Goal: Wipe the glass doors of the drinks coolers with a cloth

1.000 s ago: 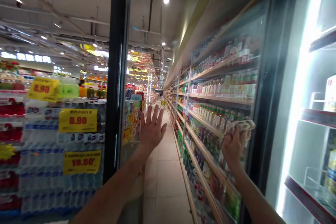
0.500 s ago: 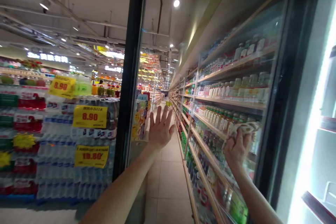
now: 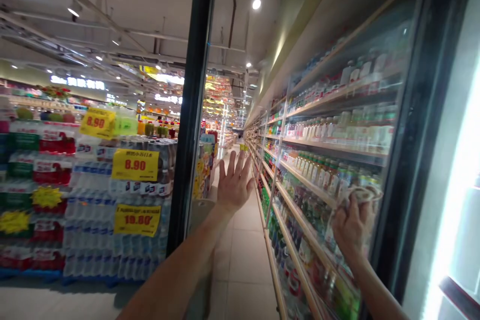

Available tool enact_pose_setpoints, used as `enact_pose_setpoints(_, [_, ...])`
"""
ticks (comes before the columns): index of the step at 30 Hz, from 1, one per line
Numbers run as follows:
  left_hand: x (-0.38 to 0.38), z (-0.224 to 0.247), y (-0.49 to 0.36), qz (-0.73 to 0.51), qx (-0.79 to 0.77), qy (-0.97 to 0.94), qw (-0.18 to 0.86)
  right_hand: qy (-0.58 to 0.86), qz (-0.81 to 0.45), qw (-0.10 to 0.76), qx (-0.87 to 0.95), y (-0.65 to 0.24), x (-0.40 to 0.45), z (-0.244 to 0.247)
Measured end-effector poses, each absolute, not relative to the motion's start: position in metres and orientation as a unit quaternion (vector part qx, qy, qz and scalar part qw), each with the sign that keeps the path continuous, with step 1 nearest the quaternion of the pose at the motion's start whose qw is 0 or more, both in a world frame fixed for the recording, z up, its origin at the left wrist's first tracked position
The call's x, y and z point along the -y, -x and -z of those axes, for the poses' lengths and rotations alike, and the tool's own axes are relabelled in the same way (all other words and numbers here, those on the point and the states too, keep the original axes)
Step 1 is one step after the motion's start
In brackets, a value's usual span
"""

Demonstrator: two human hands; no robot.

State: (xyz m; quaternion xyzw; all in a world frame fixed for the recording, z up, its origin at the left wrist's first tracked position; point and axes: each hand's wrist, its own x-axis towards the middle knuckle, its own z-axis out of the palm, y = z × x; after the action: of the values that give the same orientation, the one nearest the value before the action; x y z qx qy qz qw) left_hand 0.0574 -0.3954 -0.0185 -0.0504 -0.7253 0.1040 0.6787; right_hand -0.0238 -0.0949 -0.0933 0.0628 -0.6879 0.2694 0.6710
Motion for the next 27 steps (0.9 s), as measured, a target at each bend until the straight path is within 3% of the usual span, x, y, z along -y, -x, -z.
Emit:
enact_pose_setpoints(2, [0.395,0.019,-0.057,-0.101,0.725,0.051,0.679,-0.069,-0.271,0.668,0.689,0.021,0.1,0.098])
enact_pose_setpoints(10, [0.401,0.017,-0.051,-0.081,0.726,0.074,0.679,-0.321,-0.112,0.628,0.7,-0.01,0.196,0.123])
enact_pose_setpoints(17, [0.4,0.018,-0.047,-0.071,0.715,0.082,0.691,-0.033,-0.274,0.67,0.689,0.032,0.075,0.104])
enact_pose_setpoints(19, [0.4,0.018,-0.046,-0.078,0.711,0.083,0.694,-0.02,-0.284,0.668,0.688,0.035,0.073,0.104])
enact_pose_setpoints(27, [0.404,0.017,-0.045,-0.087,0.709,0.084,0.694,-0.283,-0.118,0.651,0.695,0.006,0.169,0.11])
